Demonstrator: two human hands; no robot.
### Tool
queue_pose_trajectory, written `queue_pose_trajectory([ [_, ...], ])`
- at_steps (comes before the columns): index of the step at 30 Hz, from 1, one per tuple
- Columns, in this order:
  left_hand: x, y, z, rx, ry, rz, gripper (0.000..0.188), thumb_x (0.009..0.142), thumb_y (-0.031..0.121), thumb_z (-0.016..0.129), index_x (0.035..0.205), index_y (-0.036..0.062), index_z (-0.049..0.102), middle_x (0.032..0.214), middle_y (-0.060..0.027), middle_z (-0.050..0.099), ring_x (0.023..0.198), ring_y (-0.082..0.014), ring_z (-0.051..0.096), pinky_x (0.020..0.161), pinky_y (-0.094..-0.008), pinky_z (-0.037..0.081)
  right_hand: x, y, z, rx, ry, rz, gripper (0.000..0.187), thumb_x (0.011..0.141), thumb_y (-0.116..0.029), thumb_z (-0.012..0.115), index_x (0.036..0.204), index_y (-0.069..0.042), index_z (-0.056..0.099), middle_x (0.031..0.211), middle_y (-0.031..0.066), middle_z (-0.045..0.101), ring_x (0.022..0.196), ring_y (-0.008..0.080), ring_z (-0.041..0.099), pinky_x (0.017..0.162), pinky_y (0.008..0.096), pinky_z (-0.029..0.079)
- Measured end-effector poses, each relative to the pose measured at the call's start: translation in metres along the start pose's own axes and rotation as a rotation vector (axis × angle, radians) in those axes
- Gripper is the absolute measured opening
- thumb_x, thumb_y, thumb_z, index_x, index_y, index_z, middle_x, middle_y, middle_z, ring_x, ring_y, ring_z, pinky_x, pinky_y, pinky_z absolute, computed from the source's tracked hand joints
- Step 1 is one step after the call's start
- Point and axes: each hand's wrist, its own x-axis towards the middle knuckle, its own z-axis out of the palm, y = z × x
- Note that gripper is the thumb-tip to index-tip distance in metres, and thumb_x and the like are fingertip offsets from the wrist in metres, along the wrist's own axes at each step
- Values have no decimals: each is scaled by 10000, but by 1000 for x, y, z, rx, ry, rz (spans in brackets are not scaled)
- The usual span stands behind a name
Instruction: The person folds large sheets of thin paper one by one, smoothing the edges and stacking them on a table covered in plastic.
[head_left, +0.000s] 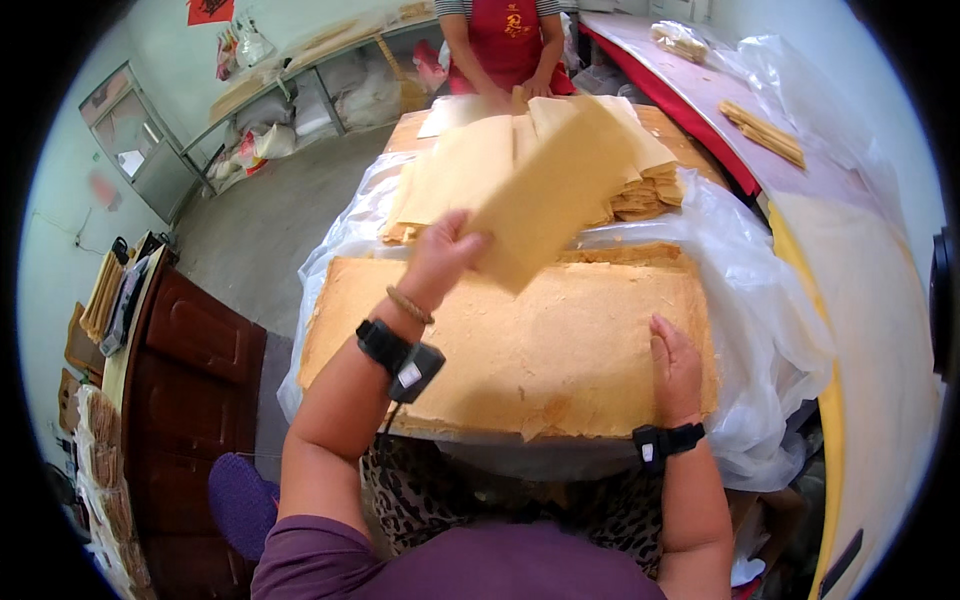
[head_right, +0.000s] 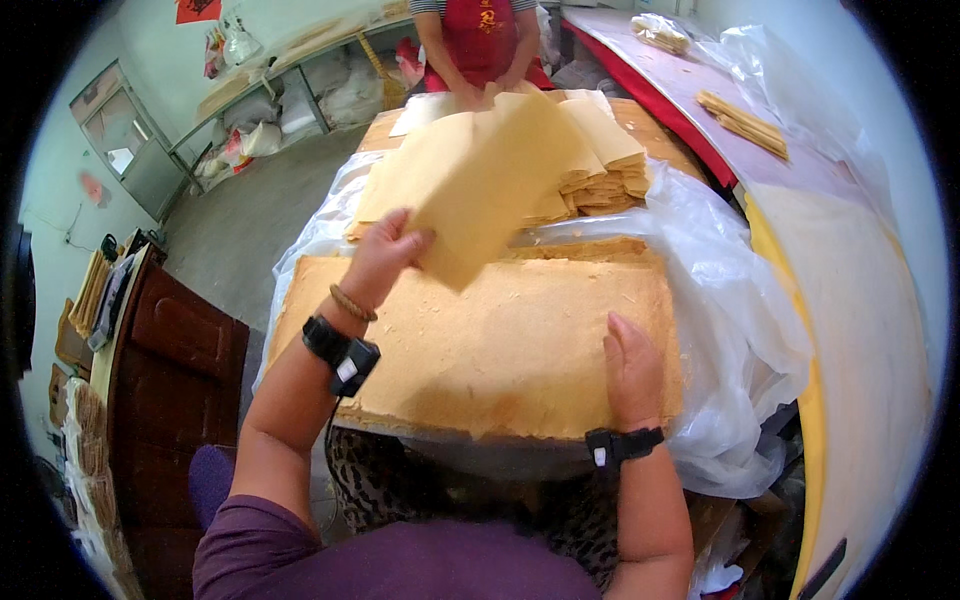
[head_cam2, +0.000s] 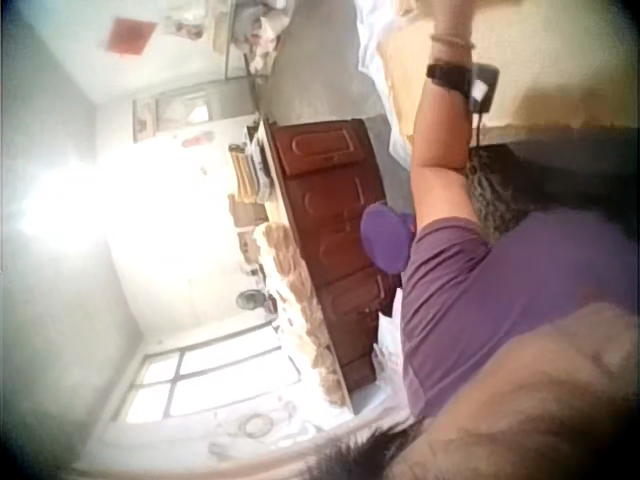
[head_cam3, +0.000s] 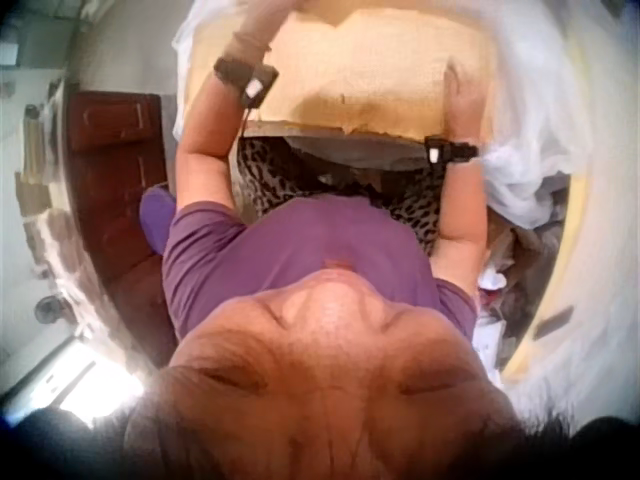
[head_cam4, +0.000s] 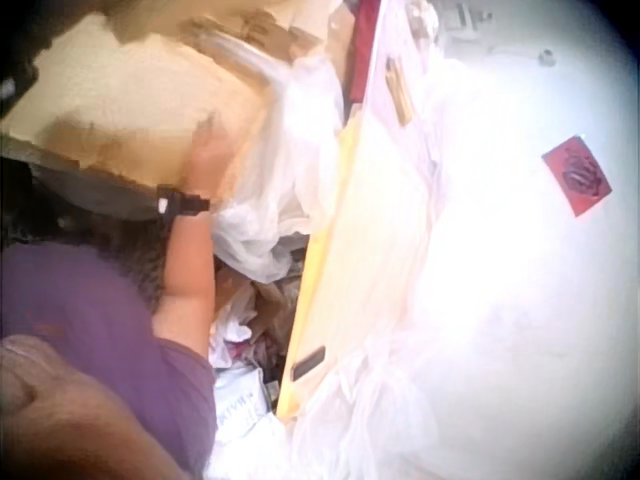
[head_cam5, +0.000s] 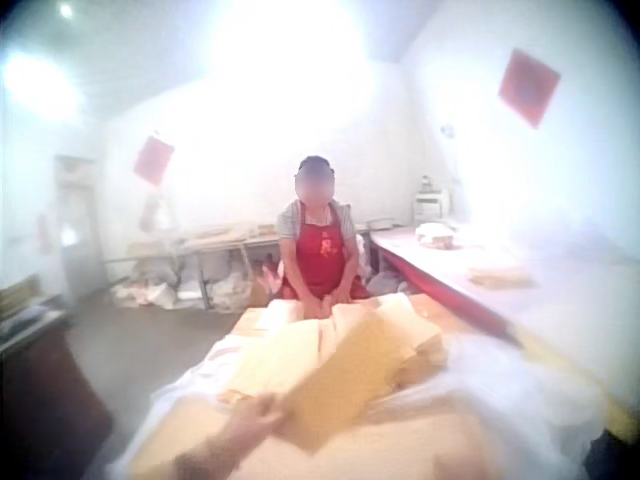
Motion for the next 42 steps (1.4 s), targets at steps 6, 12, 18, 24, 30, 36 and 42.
queue_pose_trajectory([
  [6,104,-23,11,120,278,-137,572,939,197,658,1464,83,462,997,-135,691,758,-198,697,565,-311,563,-5,0,-3,-83,68,-17,270,950,-103,591,1193,-9,661,1183,198,677,1109,357,635,977,415,491],
  [12,74,-61,-6,1161,353,136,391,905,309,690,1229,91,669,1084,-211,680,852,-334,683,797,-413,557,2,2,6,-81,80,-24,247,969,-95,559,1176,-12,665,1137,195,684,1074,361,637,937,418,500],
  [18,-110,-20,110,889,-328,392,548,822,255,775,1320,106,602,1372,-171,577,1265,-334,548,1047,-421,449,-5,9,0,389,100,188,318,1043,-217,521,1218,17,648,1043,126,734,991,220,686,927,333,514],
  [24,-168,-33,154,1157,-401,418,778,783,335,803,1451,114,471,1519,-152,440,1435,-343,371,1169,-471,304,-64,-36,-42,691,235,404,368,1073,-278,472,1190,23,649,990,114,726,930,178,686,903,317,525],
  [30,-167,-33,137,1084,-361,384,696,812,307,773,1421,103,506,1513,-132,461,1420,-326,401,1159,-463,323,-161,-23,-49,653,85,551,331,1063,-254,502,1149,14,676,946,90,726,876,162,693,830,300,548],
  [36,-158,-48,116,1070,-440,553,635,795,278,777,1377,145,562,1471,-95,515,1394,-316,443,1120,-462,368,-195,-10,-43,628,25,585,274,1049,-208,544,1123,11,690,911,69,720,855,138,687,809,273,548],
  [42,-170,-30,140,1195,-328,498,678,798,285,779,1408,148,517,1494,-107,479,1398,-333,422,1101,-461,387,-187,-1,-40,681,58,591,263,1043,-212,558,1131,-3,691,917,65,721,844,134,683,796,266,548],
])
